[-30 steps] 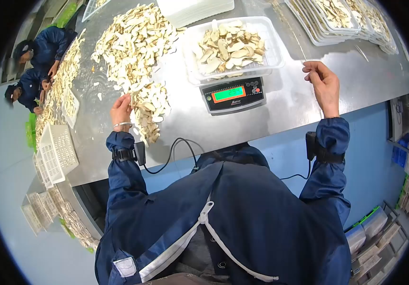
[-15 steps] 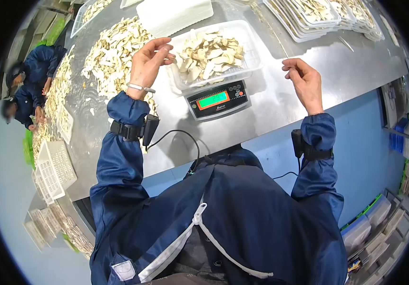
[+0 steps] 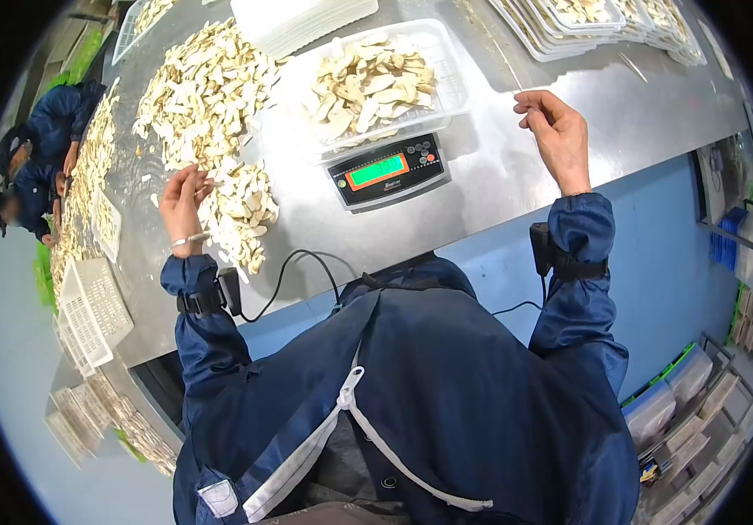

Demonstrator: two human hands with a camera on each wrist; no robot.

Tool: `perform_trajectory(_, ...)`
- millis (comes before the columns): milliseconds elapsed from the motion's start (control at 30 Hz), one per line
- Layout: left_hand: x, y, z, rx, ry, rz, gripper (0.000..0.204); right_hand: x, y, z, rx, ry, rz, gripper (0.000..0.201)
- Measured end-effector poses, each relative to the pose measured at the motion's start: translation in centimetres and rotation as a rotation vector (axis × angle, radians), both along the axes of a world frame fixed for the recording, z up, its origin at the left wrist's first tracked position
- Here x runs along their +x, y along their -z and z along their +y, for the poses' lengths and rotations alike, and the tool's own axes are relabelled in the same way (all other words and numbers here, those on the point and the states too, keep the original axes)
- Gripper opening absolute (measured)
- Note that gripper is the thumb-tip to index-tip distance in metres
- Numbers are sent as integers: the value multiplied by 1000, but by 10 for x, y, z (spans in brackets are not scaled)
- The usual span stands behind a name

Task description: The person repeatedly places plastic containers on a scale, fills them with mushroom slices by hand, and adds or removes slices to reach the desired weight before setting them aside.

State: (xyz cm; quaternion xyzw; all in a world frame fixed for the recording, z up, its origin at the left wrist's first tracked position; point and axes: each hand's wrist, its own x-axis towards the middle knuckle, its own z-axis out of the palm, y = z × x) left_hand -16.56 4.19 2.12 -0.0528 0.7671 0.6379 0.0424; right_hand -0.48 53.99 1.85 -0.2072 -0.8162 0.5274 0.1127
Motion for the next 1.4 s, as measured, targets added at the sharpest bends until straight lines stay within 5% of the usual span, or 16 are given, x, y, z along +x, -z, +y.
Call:
perform_trajectory(400, 15, 37, -87, -106, -169, -57, 28, -21, 1, -7, 0, -87, -22, 24)
perform_trajectory(500, 17, 38, -82, -761, -31, 182, 38, -28, 14, -8, 193, -60, 37, 25)
perform_trajectory(833, 5, -1, 92, -594, 353, 497, 53, -87, 53, -20, 238, -45, -124, 35)
perform_trajectory(1033, -3, 4, 101, -560, 403, 493, 48, -89, 63, -16, -76, 23, -23, 25)
perform_trajectory(1400, -25, 1, 84, -433, 313, 463, 45, -85, 42, -58, -210, 83, 52, 19)
